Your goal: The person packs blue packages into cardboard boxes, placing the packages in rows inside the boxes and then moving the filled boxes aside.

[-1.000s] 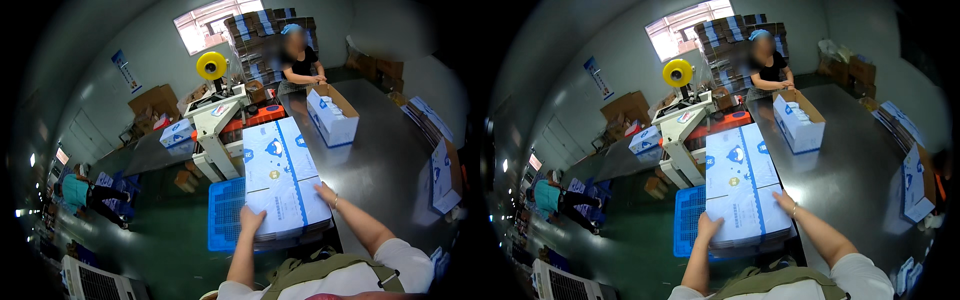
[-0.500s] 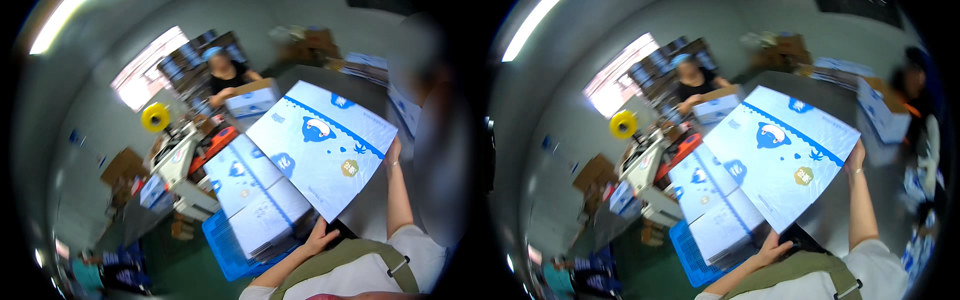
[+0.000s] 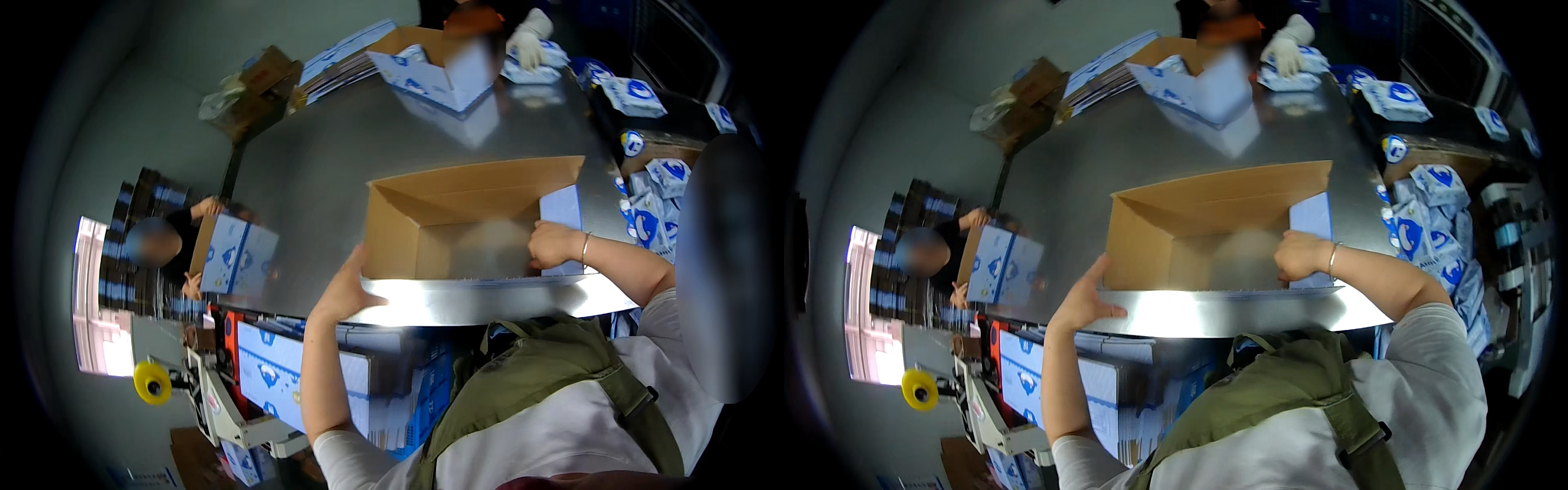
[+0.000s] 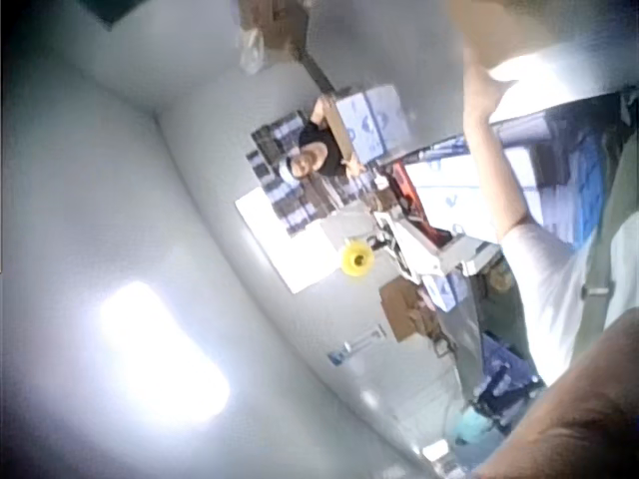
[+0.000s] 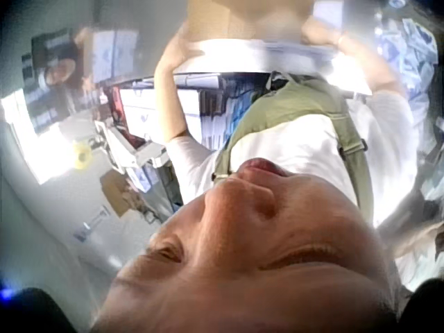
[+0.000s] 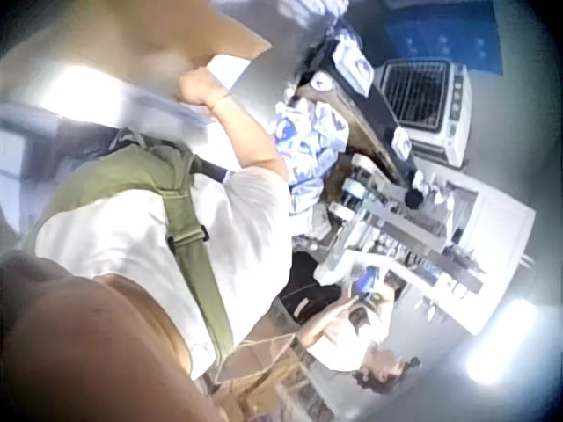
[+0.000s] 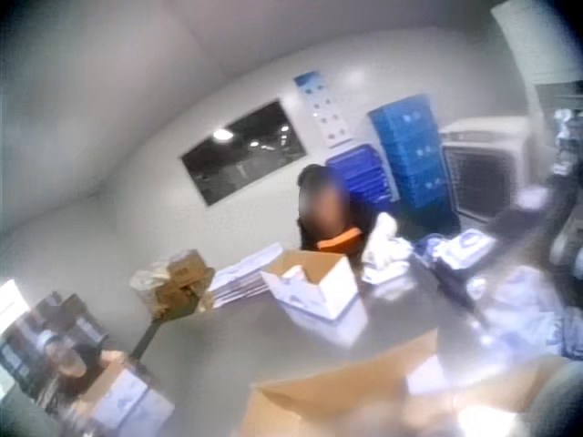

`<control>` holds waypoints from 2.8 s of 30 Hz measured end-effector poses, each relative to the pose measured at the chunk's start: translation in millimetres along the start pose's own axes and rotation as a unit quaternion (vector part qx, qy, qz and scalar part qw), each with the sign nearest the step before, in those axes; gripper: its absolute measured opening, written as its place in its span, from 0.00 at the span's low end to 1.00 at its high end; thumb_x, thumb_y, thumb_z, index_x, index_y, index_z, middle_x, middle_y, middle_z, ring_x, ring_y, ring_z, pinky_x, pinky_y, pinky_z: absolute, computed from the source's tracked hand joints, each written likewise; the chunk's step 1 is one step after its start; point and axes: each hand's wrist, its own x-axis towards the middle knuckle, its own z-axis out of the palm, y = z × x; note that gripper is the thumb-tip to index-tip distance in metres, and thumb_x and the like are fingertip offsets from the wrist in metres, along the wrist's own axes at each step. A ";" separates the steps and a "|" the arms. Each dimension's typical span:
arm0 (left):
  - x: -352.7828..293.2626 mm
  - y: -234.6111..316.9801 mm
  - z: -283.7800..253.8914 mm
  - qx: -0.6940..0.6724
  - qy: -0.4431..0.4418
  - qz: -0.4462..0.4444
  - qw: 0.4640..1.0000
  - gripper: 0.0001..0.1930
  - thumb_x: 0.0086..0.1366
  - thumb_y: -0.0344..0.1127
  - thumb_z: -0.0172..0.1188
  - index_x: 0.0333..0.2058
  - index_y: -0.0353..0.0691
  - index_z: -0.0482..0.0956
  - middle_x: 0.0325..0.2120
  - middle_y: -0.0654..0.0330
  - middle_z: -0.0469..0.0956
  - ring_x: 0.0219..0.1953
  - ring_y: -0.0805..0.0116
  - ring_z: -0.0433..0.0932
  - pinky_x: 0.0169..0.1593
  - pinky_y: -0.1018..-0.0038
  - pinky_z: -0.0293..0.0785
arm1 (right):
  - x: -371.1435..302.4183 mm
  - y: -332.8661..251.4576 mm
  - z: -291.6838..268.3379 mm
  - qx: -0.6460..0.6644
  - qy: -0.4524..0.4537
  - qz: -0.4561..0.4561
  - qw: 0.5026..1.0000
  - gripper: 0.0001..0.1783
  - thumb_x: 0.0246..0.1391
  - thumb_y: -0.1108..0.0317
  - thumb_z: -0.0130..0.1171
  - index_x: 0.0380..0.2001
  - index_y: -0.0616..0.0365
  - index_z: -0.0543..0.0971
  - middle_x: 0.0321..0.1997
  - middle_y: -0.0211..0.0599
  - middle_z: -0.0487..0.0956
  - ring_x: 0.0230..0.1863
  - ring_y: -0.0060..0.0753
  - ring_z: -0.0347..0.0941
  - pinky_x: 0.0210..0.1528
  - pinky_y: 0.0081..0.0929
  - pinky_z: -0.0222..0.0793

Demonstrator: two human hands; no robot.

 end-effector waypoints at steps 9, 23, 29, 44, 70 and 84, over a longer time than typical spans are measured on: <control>102.1 26.6 36.8 0.213 -0.123 -0.127 0.961 0.41 0.40 0.57 0.71 0.51 0.41 0.73 0.52 0.53 0.72 0.56 0.57 0.68 0.63 0.61 0.55 | -12.1 39.5 -71.1 0.341 0.341 -0.175 0.858 0.07 0.47 0.67 0.59 0.26 0.60 0.75 0.30 0.35 0.75 0.34 0.42 0.72 0.41 0.35 0.67; 97.3 -103.6 256.9 -0.733 0.412 -0.119 0.528 0.34 0.63 0.50 0.53 0.60 0.34 0.55 0.56 0.49 0.61 0.60 0.55 0.58 0.62 0.57 0.53 | -56.2 5.6 -15.3 0.092 0.255 0.081 0.959 0.43 0.49 0.44 0.56 0.64 0.52 0.57 0.69 0.51 0.50 0.72 0.49 0.40 0.70 0.50 0.31; 124.4 -47.7 356.1 -0.652 -0.075 -0.106 0.747 0.25 0.65 0.37 0.52 0.59 0.39 0.59 0.51 0.55 0.69 0.51 0.64 0.70 0.50 0.71 0.69 | -132.0 44.9 28.6 0.118 0.395 0.118 0.903 0.39 0.56 0.42 0.44 0.64 0.57 0.58 0.69 0.51 0.51 0.71 0.51 0.43 0.69 0.46 0.34; 73.5 88.5 205.5 0.071 0.100 0.155 0.980 0.10 0.62 0.39 0.51 0.33 0.37 0.71 0.22 0.44 0.76 0.28 0.42 0.76 0.33 0.51 0.70 | -5.7 -67.1 37.3 0.695 0.547 0.192 0.426 0.43 0.56 0.48 0.51 0.64 0.66 0.50 0.65 0.45 0.57 0.63 0.39 0.55 0.65 0.35 0.48; 56.6 -94.4 123.3 0.189 0.187 -0.311 0.912 0.18 0.54 0.49 0.60 0.28 0.36 0.82 0.26 0.51 0.81 0.33 0.51 0.80 0.35 0.61 0.75 | 35.5 8.9 19.7 0.175 0.325 0.207 0.906 0.61 0.20 0.62 0.77 0.63 0.50 0.57 0.68 0.49 0.53 0.71 0.50 0.38 0.71 0.46 0.36; 65.7 -106.9 119.0 0.124 0.255 -0.306 0.909 0.20 0.51 0.49 0.63 0.27 0.34 0.82 0.25 0.47 0.80 0.30 0.46 0.79 0.34 0.57 0.74 | 154.0 52.0 45.6 0.081 0.348 -0.012 0.934 0.39 0.20 0.49 0.75 0.40 0.54 0.74 0.58 0.44 0.64 0.68 0.48 0.46 0.70 0.47 0.40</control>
